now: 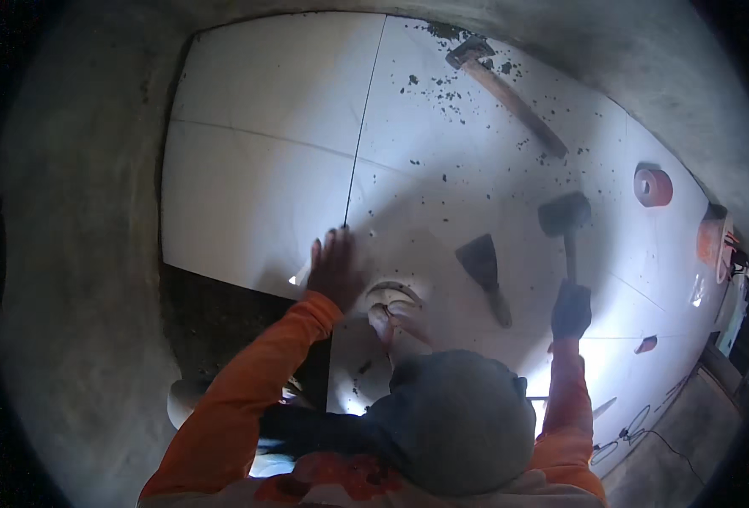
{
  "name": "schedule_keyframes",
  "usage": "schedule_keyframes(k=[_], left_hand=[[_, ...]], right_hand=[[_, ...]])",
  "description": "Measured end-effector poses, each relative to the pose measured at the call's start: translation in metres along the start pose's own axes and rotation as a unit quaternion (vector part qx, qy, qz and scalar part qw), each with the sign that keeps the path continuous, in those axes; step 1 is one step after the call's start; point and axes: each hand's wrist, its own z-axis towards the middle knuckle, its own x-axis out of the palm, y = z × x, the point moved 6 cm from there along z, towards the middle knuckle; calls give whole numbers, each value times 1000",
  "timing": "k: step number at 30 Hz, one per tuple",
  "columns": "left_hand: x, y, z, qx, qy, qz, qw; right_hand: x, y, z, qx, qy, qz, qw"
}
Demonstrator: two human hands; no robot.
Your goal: The person taps white floor tiles with a rubber mallet and uses a spatula to scrape excess mortar from the joints.
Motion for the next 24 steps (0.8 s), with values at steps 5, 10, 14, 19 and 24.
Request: schedule_keyframes(k=[5, 10, 14, 19, 24], left_hand=[[-52, 63, 60, -97, -78, 41, 991], [-77, 75, 110, -151, -160, 40, 975], [-104, 54, 172, -74, -100, 12, 992], [-83, -7, 184, 36, -84, 20, 996], [-74, 40, 136, 185, -47, -19, 981]], right_hand=[[47, -21, -2, 62, 58, -1, 996], [68, -38, -5, -16, 17, -6, 1000], [65, 25, -86, -196, 3, 35, 980], [118, 8, -123, 94, 441, -32, 892], [41, 148, -46, -200, 262, 165, 930]])
